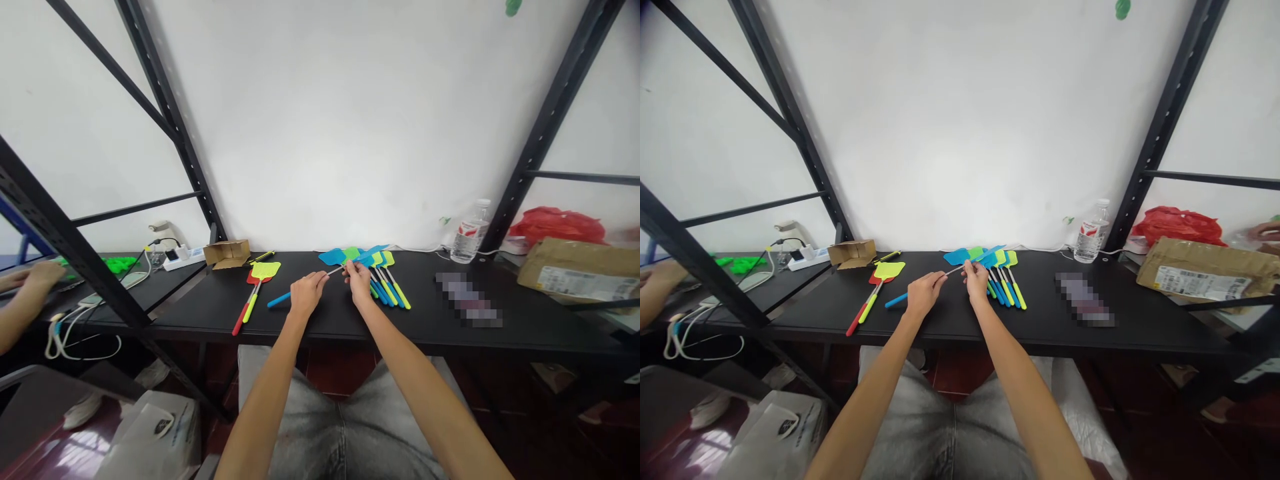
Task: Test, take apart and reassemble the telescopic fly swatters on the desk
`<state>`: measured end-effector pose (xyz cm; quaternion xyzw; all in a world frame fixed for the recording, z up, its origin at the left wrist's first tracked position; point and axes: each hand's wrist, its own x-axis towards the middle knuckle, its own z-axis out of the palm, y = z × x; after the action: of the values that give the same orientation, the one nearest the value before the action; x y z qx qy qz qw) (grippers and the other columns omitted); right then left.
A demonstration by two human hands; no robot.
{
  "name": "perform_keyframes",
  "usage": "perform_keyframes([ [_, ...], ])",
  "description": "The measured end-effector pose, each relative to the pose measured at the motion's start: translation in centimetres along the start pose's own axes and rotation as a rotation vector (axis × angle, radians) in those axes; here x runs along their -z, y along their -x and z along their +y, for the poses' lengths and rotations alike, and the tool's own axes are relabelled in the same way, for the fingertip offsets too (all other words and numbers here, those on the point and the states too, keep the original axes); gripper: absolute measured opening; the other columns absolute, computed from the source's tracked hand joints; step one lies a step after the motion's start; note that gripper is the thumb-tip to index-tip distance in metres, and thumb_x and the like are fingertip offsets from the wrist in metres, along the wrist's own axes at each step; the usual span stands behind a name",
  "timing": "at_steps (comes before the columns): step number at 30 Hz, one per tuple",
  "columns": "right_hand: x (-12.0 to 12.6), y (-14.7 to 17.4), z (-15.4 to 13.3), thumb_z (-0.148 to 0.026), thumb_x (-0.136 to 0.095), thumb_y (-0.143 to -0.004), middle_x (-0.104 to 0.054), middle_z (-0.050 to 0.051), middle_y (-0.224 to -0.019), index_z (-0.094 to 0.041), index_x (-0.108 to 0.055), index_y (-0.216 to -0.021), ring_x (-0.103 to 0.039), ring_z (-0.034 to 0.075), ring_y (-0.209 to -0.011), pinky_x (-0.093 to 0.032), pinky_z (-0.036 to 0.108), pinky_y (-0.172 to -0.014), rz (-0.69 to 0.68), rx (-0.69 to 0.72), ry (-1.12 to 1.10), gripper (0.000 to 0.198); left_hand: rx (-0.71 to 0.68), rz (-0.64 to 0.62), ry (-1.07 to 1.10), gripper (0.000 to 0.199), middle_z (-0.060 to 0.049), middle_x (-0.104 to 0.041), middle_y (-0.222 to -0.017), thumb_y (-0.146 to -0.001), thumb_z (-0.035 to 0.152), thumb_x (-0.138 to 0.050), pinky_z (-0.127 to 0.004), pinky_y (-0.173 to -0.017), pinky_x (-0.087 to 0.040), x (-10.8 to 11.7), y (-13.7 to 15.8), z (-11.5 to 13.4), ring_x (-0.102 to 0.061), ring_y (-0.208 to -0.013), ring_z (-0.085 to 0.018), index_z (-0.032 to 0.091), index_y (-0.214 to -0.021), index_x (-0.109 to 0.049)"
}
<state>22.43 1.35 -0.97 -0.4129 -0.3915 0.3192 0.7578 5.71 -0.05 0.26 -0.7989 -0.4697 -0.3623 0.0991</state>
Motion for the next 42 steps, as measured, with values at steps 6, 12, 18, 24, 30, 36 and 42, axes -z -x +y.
perform_keyframes([
  [6, 0.1, 0.4, -0.4, -0.064, -0.069, -0.075, -0.067, 0.006, -0.077, -0.017, -0.067, -0.081, -0.058, 0.013, -0.061, -0.039, 0.021, -0.044, -0.218, -0.046, 0.020, 0.047, -0.011, 0.047, 0.054, 0.031, -0.003, -0.076, -0.104, -0.101, 0.043, -0.047, -0.024, -0.068, -0.044, 0.0, 0.1, -0.5, -0.070, -0.087, -0.017, 0.028, -0.109, -0.073],
  [12, 0.0, 0.7, -0.2, -0.057, -0.072, -0.075, -0.071, 0.007, -0.081, -0.017, -0.072, -0.086, -0.060, 0.015, -0.064, -0.038, 0.023, -0.047, -0.496, -0.039, 0.135, 0.042, -0.034, 0.049, 0.072, 0.031, -0.003, -0.076, -0.107, -0.101, 0.042, -0.047, -0.024, -0.072, -0.045, -0.2, 0.1, -0.4, -0.070, -0.092, -0.017, 0.026, -0.110, -0.072],
  [18, 0.0, 0.5, 0.3, -0.057, -0.073, -0.072, -0.073, 0.009, -0.080, -0.017, -0.075, -0.082, -0.059, 0.017, -0.063, -0.038, 0.025, -0.048, -0.328, -0.046, 0.132, 0.042, -0.002, 0.025, 0.064, 0.033, -0.003, -0.076, -0.108, -0.101, 0.044, -0.046, -0.024, -0.071, -0.045, -0.4, -0.1, 0.0, -0.070, -0.093, -0.017, 0.028, -0.111, -0.073],
  [24, 0.0, 0.4, -0.2, -0.061, -0.071, -0.073, -0.072, 0.007, -0.075, -0.017, -0.073, -0.073, -0.055, 0.015, -0.058, -0.036, 0.026, -0.047, -0.203, -0.001, 0.104, 0.044, 0.020, 0.007, 0.063, 0.034, -0.003, -0.076, -0.105, -0.101, 0.045, -0.045, -0.024, -0.070, -0.044, -0.1, -0.1, 0.1, -0.070, -0.092, -0.017, 0.028, -0.112, -0.073],
  [30, 0.2, 0.0, -0.5, -0.064, -0.072, -0.072, -0.064, 0.004, -0.064, -0.016, -0.072, -0.078, -0.047, 0.012, -0.051, -0.032, 0.025, -0.044, -0.059, -0.018, 0.000, 0.048, 0.030, 0.003, 0.059, 0.036, -0.003, -0.076, -0.098, -0.101, 0.047, -0.044, -0.023, -0.069, -0.042, 0.0, -0.1, 0.1, -0.069, -0.090, -0.016, 0.029, -0.112, -0.073],
  [36, 0.1, 0.4, -1.1, -0.064, -0.071, -0.073, -0.069, 0.006, -0.077, -0.016, -0.073, -0.086, -0.050, 0.011, -0.055, -0.034, 0.023, -0.044, -0.139, -0.014, -0.022, 0.049, 0.031, 0.031, 0.066, 0.035, -0.003, -0.076, -0.099, -0.101, 0.046, -0.044, -0.024, -0.068, -0.042, 0.1, 0.1, -0.1, -0.069, -0.089, -0.017, 0.028, -0.110, -0.073],
  [42, -0.4, 1.4, -0.9, -0.060, -0.071, -0.073, -0.070, 0.006, -0.079, -0.016, -0.073, -0.094, -0.055, 0.014, -0.059, -0.035, 0.022, -0.044, -0.492, -0.029, 0.135, 0.049, 0.016, 0.033, 0.062, 0.030, -0.003, -0.076, -0.106, -0.101, 0.039, -0.046, -0.025, -0.071, -0.043, 0.1, 0.3, -0.2, -0.069, -0.092, -0.017, 0.027, -0.111, -0.072],
])
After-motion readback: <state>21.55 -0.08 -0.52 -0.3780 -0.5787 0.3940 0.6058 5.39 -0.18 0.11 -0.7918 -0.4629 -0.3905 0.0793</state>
